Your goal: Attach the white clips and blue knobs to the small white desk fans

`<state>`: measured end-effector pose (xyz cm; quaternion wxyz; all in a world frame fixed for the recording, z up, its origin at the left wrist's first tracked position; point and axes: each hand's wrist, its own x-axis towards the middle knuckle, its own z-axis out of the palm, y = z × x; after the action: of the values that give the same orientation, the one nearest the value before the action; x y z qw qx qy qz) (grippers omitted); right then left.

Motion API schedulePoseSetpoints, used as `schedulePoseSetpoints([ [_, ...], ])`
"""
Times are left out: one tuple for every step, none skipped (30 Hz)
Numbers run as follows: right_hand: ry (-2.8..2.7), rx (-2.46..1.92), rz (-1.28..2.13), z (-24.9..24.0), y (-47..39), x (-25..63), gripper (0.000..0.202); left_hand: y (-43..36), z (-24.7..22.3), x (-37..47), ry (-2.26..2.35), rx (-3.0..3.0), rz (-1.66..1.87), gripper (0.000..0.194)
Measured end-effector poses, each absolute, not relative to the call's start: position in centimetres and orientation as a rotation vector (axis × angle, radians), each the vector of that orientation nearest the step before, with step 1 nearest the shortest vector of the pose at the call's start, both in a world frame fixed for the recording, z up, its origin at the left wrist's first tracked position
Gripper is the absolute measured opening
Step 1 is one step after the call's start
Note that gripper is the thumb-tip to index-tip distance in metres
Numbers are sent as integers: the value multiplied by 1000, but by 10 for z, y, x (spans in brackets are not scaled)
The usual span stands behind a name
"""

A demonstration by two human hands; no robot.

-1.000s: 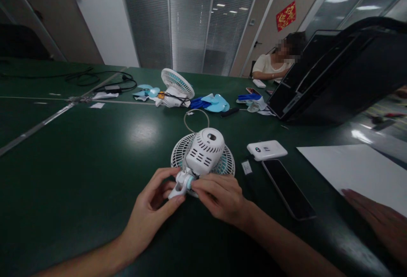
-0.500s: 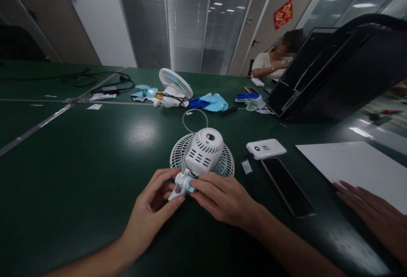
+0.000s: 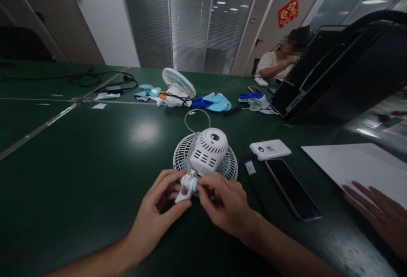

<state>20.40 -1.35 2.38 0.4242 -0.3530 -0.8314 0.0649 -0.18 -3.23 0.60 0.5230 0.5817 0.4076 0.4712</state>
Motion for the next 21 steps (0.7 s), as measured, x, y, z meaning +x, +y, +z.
schedulePoseSetpoints([
  [-2078,-890,159,23,-14,202,10,-32,6,-2,973,1393,1130,42],
  [-2072,-897,158,22,-15,201,11,-32,7,-2,973,1389,1130,42],
  [-2055,-905,166,21,-15,200,12,-33,7,-2,972,1386,1130,41],
  [-2039,-915,182,21,-15,200,12,-33,8,-2,971,1383,1127,41],
  [-2029,-923,189,21,-15,200,13,-33,8,-2,967,1379,1123,41],
  [-2041,-918,183,22,-14,202,14,-33,9,-2,964,1374,1121,41],
  [-2083,-900,158,24,-12,205,15,-33,9,-2,963,1368,1123,41],
  [-2152,-856,95,27,-10,208,15,-33,9,-2,968,1362,1128,41],
  [-2238,-804,28,29,-8,213,16,-33,9,-2,977,1357,1132,40],
  [-2327,-759,-49,31,-6,217,16,-33,10,-2,988,1353,1133,40],
  [-2365,-725,-141,33,-4,220,15,-33,10,-2,996,1352,1136,39],
  [-2383,-695,-213,34,-3,223,16,-33,10,-2,999,1354,1134,39],
  [-2384,-674,-269,35,-2,225,16,-33,10,-1,1000,1359,1134,39],
  [-2371,-662,-301,35,-1,226,17,-33,10,-2,999,1367,1134,39],
  [-2358,-657,-312,34,-1,227,17,-32,10,-2,1000,1375,1133,39],
  [-2350,-657,-309,33,-1,226,17,-32,9,-2,1005,1383,1136,39],
  [-2343,-663,-299,32,-1,226,16,-32,9,-3,1012,1389,1136,39],
  [-2337,-673,-289,31,-2,225,15,-32,9,-3,1018,1394,1136,39],
  [-2333,-686,-284,30,-2,224,14,-32,9,-3,1020,1397,1134,39],
  [-2328,-697,-285,30,-2,223,12,-33,10,-3,1014,1400,1128,40],
  [-2317,-709,-292,29,-2,222,10,-33,10,-2,1003,1404,1124,40],
])
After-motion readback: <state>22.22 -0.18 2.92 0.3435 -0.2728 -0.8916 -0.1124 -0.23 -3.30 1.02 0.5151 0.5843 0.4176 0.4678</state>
